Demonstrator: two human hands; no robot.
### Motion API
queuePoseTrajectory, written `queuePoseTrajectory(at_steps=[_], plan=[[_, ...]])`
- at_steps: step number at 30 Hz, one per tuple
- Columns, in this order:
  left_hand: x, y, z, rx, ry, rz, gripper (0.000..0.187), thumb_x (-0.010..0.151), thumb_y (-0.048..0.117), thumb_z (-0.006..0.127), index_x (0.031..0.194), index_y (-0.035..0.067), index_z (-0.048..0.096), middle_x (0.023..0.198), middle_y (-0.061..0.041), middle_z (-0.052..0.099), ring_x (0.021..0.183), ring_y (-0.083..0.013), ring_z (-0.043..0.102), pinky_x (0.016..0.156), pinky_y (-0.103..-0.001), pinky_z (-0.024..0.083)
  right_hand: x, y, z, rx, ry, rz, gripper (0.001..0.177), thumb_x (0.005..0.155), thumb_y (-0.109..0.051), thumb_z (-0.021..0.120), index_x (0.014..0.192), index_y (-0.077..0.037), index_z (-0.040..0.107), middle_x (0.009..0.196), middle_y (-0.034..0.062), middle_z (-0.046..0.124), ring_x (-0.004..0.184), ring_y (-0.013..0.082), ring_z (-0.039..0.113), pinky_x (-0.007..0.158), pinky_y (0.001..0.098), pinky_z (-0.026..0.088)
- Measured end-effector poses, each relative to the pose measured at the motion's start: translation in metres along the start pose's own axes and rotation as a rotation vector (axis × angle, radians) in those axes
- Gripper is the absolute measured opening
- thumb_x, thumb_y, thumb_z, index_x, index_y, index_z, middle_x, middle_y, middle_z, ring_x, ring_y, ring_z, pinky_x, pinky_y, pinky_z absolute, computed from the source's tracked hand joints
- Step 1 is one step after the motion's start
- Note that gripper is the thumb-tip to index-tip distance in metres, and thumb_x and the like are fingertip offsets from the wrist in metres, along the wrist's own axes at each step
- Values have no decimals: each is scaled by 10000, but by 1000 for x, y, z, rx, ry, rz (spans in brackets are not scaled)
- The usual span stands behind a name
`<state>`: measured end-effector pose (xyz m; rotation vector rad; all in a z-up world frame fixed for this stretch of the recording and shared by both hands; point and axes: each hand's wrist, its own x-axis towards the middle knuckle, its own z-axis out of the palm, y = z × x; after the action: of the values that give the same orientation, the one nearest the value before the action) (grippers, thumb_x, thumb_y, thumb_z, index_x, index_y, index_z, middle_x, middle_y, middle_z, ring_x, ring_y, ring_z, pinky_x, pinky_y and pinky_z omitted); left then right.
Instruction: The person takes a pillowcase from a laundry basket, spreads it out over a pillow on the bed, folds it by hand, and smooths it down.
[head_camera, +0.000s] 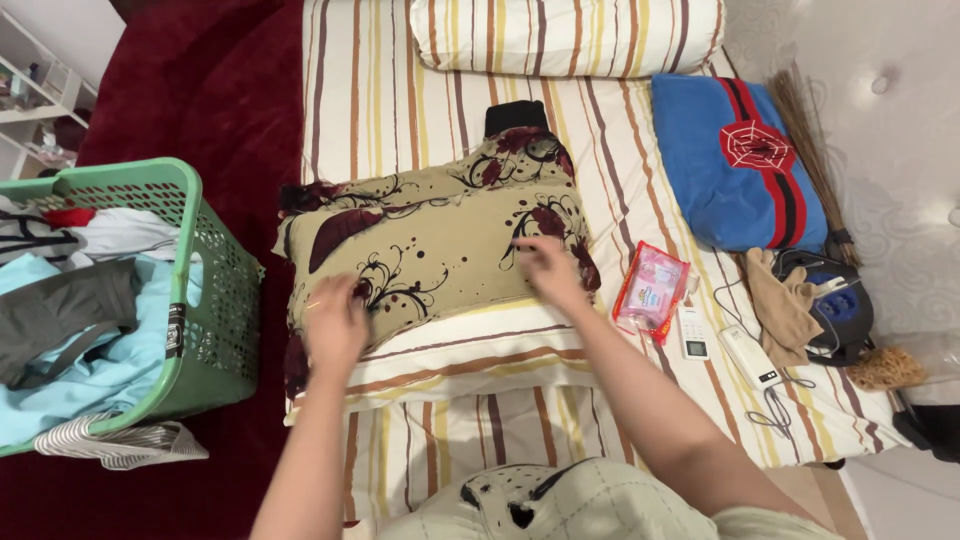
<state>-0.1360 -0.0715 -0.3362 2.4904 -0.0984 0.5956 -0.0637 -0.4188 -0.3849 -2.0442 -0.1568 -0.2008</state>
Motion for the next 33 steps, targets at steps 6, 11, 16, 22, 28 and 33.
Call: queuePoseTrajectory(at_steps=[6, 11, 16, 22, 28, 33], plan=[[14, 29, 69, 136, -283, 116, 525, 916, 398, 418, 1403, 217, 341, 1512, -107, 198, 1393, -287, 154, 1106, -481, 115, 14, -56, 67, 783, -398, 293, 378, 884, 8, 433, 1259, -24, 466, 1273, 96, 501, 1058, 192, 572, 874, 276, 482], [-22, -18, 62, 329, -503, -54, 644, 859, 618, 280, 1430, 364, 125, 1517, -25, -85, 1389, -210, -65, 1094, -449, -43, 2, 1, 26, 838, -193, 528, 414, 863, 28, 433, 1271, -39, 414, 1167, 119, 531, 1016, 252, 597, 835, 323, 511], [-62, -67, 47, 305, -387, -213, 668, 835, 628, 314, 1426, 373, 135, 1528, -43, -92, 1398, -237, -70, 1084, -479, -36, -10, 90, -18, 793, 26, 609, 416, 852, 47, 458, 1250, -72, 473, 1124, 97, 496, 1005, 221, 591, 820, 300, 502], [-66, -69, 28, 116, -279, -473, 712, 777, 626, 424, 1406, 340, 250, 1503, -113, -14, 1372, -330, -17, 1074, -490, -9, -16, 121, -38, 523, 159, 633, 342, 812, -1, 552, 1130, -123, 587, 1098, 42, 552, 955, 196, 569, 764, 288, 462], [-26, -42, 44, 147, 22, -185, 560, 896, 491, 388, 1372, 196, 373, 1542, -70, 167, 1441, -316, 130, 1153, -504, 76, 2, 35, -16, -342, 425, 25, 294, 697, -42, 642, 980, -120, 626, 1073, 125, 564, 1062, 320, 490, 954, 406, 374], [8, -15, 83, 215, -324, -134, 639, 877, 534, 346, 1441, 267, 211, 1543, -29, 12, 1403, -311, -38, 1054, -585, -67, 6, -48, 40, -505, -18, -275, 404, 656, -154, 604, 1057, -162, 563, 1185, 95, 471, 1184, 298, 377, 988, 484, 297]])
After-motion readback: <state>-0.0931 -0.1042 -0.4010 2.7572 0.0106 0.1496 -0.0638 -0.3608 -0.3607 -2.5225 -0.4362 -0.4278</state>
